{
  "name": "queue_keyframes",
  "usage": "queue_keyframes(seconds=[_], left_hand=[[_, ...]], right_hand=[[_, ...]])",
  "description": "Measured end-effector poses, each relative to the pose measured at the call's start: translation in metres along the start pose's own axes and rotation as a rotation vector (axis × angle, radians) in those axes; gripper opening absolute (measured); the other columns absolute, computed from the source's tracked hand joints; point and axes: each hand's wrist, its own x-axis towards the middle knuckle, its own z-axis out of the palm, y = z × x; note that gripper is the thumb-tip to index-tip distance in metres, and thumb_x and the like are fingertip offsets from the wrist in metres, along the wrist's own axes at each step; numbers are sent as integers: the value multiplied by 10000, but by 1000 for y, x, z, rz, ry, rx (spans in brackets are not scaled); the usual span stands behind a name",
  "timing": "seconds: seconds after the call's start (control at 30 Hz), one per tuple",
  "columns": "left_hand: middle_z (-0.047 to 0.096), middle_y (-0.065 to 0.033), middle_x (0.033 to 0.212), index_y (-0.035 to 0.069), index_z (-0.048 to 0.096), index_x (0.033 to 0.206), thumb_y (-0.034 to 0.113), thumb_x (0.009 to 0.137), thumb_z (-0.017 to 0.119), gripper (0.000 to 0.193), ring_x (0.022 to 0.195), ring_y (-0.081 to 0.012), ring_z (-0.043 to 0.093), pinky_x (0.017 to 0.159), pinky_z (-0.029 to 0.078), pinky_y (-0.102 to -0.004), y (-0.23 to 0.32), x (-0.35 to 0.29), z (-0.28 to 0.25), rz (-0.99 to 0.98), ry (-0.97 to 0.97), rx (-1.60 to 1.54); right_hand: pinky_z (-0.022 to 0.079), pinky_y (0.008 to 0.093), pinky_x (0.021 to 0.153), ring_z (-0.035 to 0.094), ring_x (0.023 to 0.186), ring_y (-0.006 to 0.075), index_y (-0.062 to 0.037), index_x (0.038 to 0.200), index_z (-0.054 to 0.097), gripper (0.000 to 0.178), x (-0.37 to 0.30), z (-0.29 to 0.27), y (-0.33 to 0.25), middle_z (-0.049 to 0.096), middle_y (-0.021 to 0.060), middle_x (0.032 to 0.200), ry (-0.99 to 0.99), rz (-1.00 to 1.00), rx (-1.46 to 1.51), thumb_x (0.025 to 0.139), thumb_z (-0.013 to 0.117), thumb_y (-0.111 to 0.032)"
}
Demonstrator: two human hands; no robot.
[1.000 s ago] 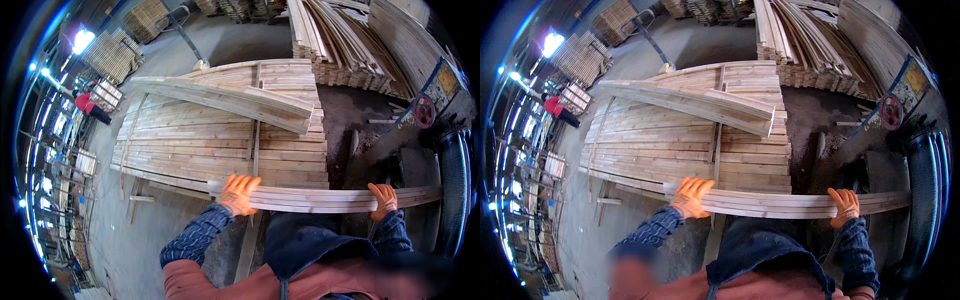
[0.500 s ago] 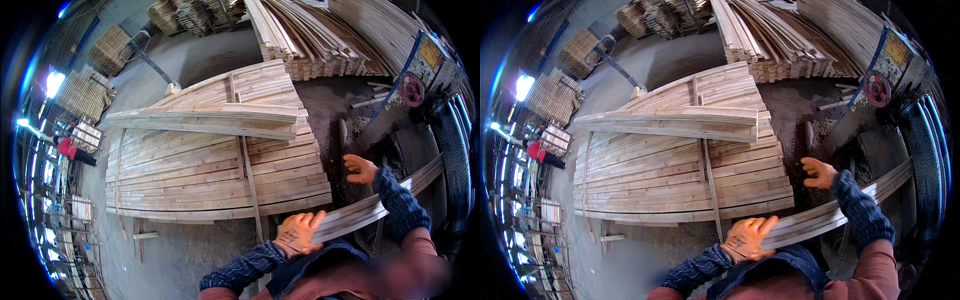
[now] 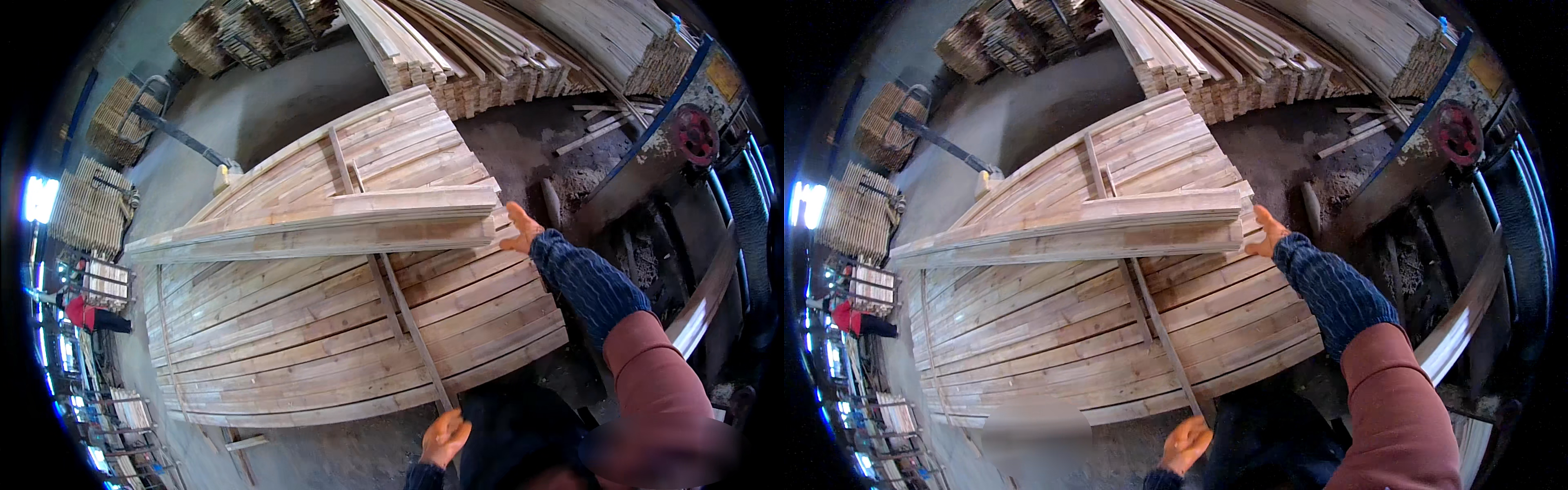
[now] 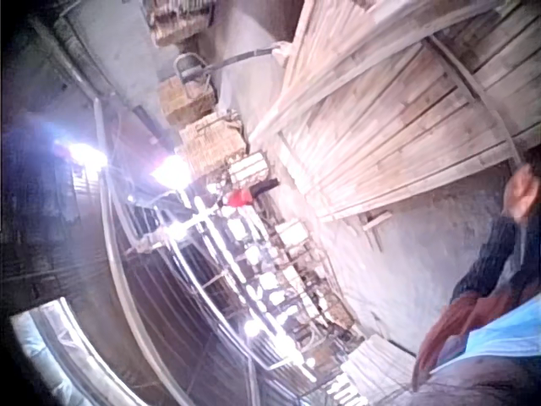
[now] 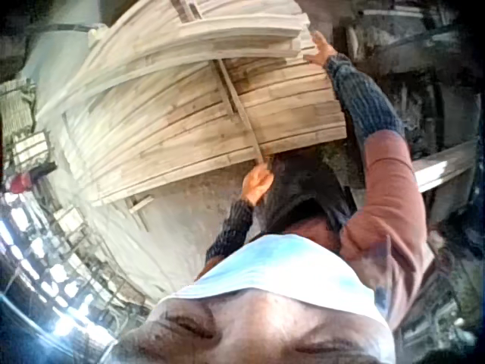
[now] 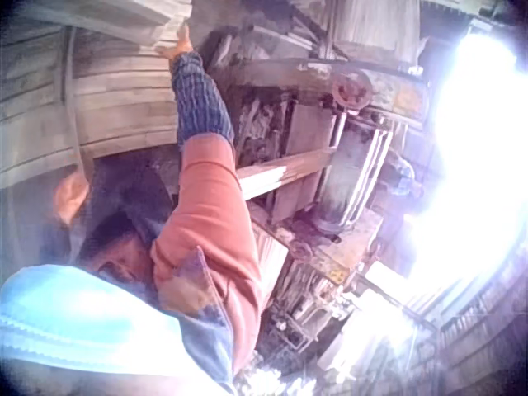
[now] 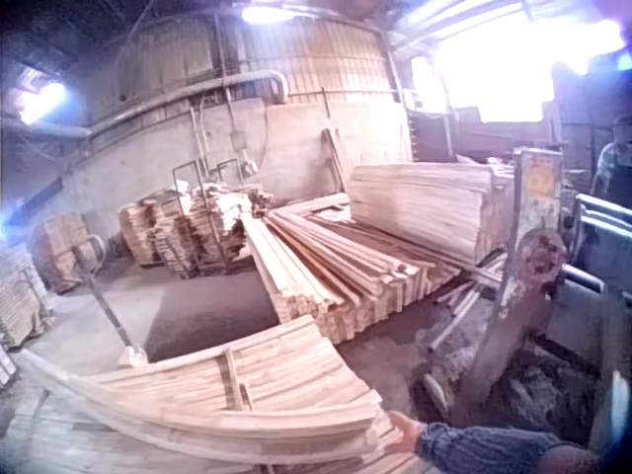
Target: The person picks up curved wood slats from a pile and feeds them through a processing machine one by one.
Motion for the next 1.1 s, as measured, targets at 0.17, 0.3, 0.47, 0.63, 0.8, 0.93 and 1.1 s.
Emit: queue_keyframes(seconds=[0.17, 0.3, 0.47, 0.63, 0.8, 0.93, 1.1], left_hand=[[725, -142, 1146, 92, 644, 1358, 443, 933, 764, 564, 1008, -302, 688, 867, 553, -454, -141, -51, -35, -242, 301, 1], [742, -154, 1128, 74, 677, 1316, 474, 923, 781, 570, 973, -283, 700, 822, 561, -427, -211, -72, -50, -329, 229, -70], [724, -146, 1170, -58, 604, 1349, 77, 927, 803, 486, 1098, -185, 694, 1002, 549, -324, -203, -8, -58, -321, 158, -103], [612, -189, 1398, -43, 551, 1340, 19, 976, 726, 409, 1273, -254, 621, 1132, 508, -409, -68, 110, -81, -37, 272, -397], [468, -177, 1575, 91, 287, 1632, 639, 999, 608, 897, 1438, -344, 489, 1163, 440, -505, 122, 233, -116, 130, 240, -735], [546, -144, 1481, 111, 359, 1590, 719, 947, 623, 924, 1347, -349, 541, 1136, 460, -546, 210, 250, -167, 266, 439, -1066], [569, -132, 1457, 103, 456, 1530, 614, 980, 650, 776, 1309, -336, 563, 1103, 491, -529, 143, 215, -201, 262, 621, -1027]], right_hand=[[276, 343, 1282, 301, 1573, 288, -99, 1691, 82, 1393, 93, 34, 8, 374, 192, 1671, 31, 56, -37, 654, 1000, -252], [379, 338, 1212, 510, 1403, 220, -84, 1571, 342, 1157, 123, 40, 18, 590, 114, 1503, -45, 196, -123, 631, 1003, -214], [572, 385, 1001, 656, 1190, 215, -64, 1398, 582, 690, 131, 13, 44, 698, 87, 1336, -30, 100, 1113, 779, 884, -24], [540, 468, 1022, 634, 1229, 260, -86, 1386, 605, 454, 95, 34, 15, 675, 80, 1369, -22, -44, 875, 959, 694, -212], [512, 559, 974, 603, 1291, 311, -145, 1428, 588, 597, -16, 58, 2, 655, 78, 1422, -107, 186, 1087, 1060, 392, -572], [577, 538, 875, 670, 1166, 316, -207, 1308, 635, 488, -147, 125, -45, 694, 46, 1313, 70, 560, 1162, 1042, 460, -576], [523, 482, 1095, 633, 1308, 338, -71, 1452, 582, 608, -229, 108, -57, 675, 162, 1382, -545, 19, -130, 906, 782, -248]])
